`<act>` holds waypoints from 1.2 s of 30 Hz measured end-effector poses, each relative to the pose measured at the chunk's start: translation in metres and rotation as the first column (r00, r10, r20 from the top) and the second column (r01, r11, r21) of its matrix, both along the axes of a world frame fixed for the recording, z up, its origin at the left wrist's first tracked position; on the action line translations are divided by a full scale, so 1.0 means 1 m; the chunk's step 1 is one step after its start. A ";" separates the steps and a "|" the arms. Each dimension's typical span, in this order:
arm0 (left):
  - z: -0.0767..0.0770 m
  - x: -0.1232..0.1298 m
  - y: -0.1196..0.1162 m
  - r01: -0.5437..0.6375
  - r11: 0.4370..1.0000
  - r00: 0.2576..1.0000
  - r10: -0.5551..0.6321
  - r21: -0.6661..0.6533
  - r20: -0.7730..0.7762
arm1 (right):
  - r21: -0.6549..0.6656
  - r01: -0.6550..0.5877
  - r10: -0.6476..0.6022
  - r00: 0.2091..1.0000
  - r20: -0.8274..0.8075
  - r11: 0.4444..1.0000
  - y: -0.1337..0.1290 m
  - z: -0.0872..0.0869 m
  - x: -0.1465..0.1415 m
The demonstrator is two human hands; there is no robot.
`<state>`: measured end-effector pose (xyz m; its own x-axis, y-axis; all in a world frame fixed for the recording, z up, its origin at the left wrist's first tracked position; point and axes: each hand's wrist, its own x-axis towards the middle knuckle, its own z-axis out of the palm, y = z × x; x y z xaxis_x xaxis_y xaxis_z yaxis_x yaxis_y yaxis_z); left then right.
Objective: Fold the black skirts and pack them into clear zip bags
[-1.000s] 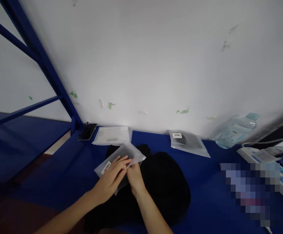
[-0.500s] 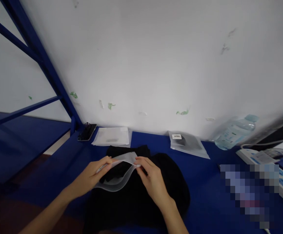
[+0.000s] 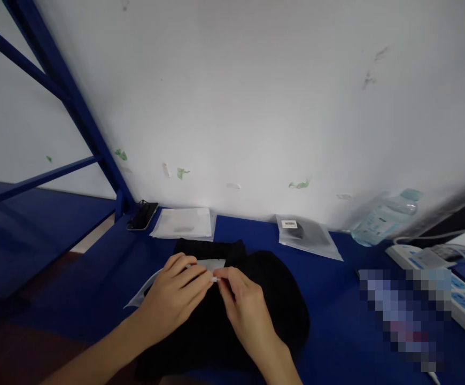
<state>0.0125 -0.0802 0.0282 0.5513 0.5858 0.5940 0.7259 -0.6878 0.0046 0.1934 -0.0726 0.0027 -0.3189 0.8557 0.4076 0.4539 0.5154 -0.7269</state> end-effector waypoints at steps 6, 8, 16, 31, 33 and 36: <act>-0.003 -0.004 0.004 0.011 0.999 0.996 -0.007 0.045 -0.093 | -0.007 -0.008 0.008 1.000 0.014 1.000 -0.002 -0.005 0.003; -0.006 -0.013 0.004 0.016 0.997 0.987 -0.004 0.073 -0.160 | -0.010 0.028 -0.028 0.999 0.016 1.000 -0.001 -0.008 0.006; -0.024 -0.082 -0.026 -0.045 0.983 0.977 0.080 0.176 -0.197 | -0.018 0.141 -0.141 0.990 0.012 0.990 0.005 -0.027 0.032; -0.045 -0.088 -0.043 -0.106 0.896 0.994 0.095 -0.431 -0.049 | -0.597 0.140 -0.258 0.959 -0.116 0.790 0.021 -0.057 0.032; -0.042 -0.079 -0.036 -0.073 0.876 0.996 0.043 -0.476 -0.074 | -0.569 0.168 -0.212 0.977 -0.012 0.805 0.027 -0.053 0.023; -0.051 -0.074 -0.031 -0.044 0.869 0.995 -0.008 -0.493 -0.102 | -0.507 0.186 -0.172 0.982 0.075 0.842 0.036 -0.050 0.010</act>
<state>-0.0611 -0.1110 -0.0232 0.5777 0.7988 0.1677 0.7526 -0.6009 0.2692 0.2029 -0.0366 -0.0471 -0.1444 0.9836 -0.1077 0.5239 -0.0163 -0.8516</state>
